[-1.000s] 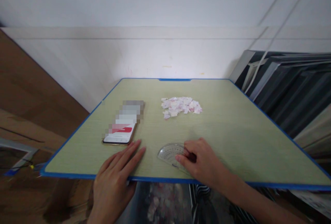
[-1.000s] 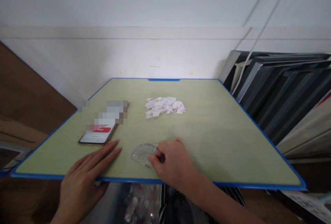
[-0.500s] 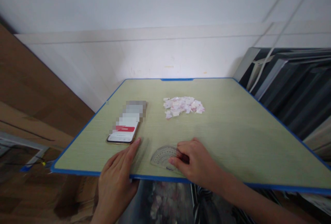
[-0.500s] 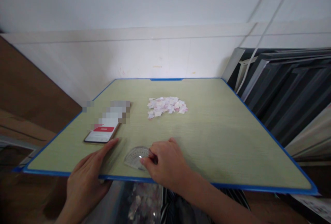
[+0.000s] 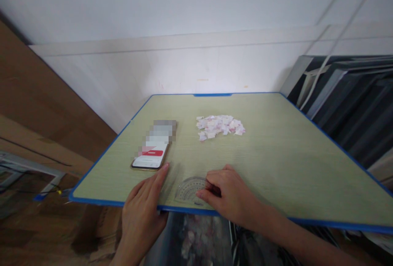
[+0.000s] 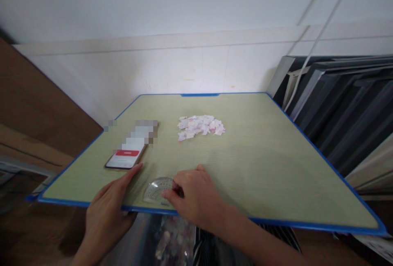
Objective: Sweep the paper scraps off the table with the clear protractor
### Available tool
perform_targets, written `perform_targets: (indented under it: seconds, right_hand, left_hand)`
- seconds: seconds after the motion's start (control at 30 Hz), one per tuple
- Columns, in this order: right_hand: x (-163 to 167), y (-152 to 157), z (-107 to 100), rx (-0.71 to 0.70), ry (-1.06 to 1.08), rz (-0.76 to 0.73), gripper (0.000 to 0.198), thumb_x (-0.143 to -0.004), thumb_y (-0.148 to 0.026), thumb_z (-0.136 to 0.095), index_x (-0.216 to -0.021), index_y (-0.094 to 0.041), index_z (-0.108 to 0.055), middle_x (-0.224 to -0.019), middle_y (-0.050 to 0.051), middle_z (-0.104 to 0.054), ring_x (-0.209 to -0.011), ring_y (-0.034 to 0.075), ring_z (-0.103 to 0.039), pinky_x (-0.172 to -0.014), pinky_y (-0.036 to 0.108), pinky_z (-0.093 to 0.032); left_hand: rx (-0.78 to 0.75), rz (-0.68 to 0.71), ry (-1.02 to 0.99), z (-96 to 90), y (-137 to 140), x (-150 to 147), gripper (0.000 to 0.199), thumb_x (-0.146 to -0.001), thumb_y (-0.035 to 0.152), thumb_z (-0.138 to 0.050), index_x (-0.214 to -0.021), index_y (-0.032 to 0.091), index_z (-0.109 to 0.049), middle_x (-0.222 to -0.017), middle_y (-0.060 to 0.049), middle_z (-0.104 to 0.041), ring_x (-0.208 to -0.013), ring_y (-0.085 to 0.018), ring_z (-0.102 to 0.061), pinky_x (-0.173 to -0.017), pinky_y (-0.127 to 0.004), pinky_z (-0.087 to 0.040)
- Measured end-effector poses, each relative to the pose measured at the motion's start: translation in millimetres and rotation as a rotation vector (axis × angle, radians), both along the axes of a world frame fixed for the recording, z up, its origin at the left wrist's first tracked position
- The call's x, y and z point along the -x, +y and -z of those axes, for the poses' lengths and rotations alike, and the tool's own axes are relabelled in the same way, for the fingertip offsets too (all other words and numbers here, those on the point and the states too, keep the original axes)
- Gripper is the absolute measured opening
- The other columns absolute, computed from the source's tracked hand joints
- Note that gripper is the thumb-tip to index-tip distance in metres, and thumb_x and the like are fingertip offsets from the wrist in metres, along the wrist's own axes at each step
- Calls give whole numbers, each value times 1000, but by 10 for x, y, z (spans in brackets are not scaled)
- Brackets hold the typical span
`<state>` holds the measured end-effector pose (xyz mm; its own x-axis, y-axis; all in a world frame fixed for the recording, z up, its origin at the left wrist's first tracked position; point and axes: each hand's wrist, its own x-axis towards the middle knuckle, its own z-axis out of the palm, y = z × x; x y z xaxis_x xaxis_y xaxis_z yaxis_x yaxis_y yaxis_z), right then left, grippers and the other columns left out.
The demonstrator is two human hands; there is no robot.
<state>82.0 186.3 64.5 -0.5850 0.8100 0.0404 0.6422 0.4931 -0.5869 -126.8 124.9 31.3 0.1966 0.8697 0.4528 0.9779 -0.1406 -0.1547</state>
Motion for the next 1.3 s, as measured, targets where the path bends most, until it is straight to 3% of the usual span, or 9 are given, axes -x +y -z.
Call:
perform_targets:
  seconds: [0.43,0.77,0.9,1.07,1.17,1.3]
  right_hand:
    - [8,-10,-16,-3,-25,-15,30,-82,-33,-61,-57,-16,-57,-57,-2,-57,-55,11,-45,-66,28,-30]
    - [4,-21,58,0,53,-119,30,-76,-36,-67,-56,-16,-57,-54,-2,-57,-57,11,-49,-67,28,-31]
    - [-63,-20,14,22,114,-108,25,-81,-30,-61,-61,-16,-55,-61,-1,-58,-59,12,-49,-62,25,-33]
    - [-395,315,-120,141,230,-55,16,-88,-21,-44,-76,-17,-54,-65,-1,-57,-55,10,-53,-52,21,-36]
    - [-590,681,-166,28,289,30,19,-86,-27,-44,-71,-18,-50,-57,-3,-48,-46,9,-44,-46,21,-33]
    - [-667,1031,-88,-34,354,88,21,-84,-33,-45,-68,-19,-48,-59,-2,-49,-47,9,-40,-45,22,-32]
  left_hand:
    - [-20,26,16,-21,6,-19,68,-65,10,-51,-131,14,-33,-113,-8,-70,-96,-18,-67,-83,-28,-47]
    - [-56,44,23,-3,16,-14,64,-63,12,-51,-127,12,-42,-112,-8,-71,-95,-18,-68,-83,-27,-45]
    - [-79,66,43,-8,21,-10,63,-63,10,-46,-126,11,-43,-113,-7,-71,-96,-17,-67,-85,-27,-44]
    - [-106,110,94,24,29,33,63,-61,11,-44,-125,12,-45,-114,-6,-70,-96,-15,-67,-84,-28,-44]
    - [-109,124,111,53,34,63,64,-62,12,-45,-125,14,-45,-119,-3,-68,-99,-13,-67,-85,-27,-43]
    - [-113,136,137,82,36,82,65,-60,12,-45,-125,15,-47,-122,-2,-66,-101,-14,-66,-86,-29,-43]
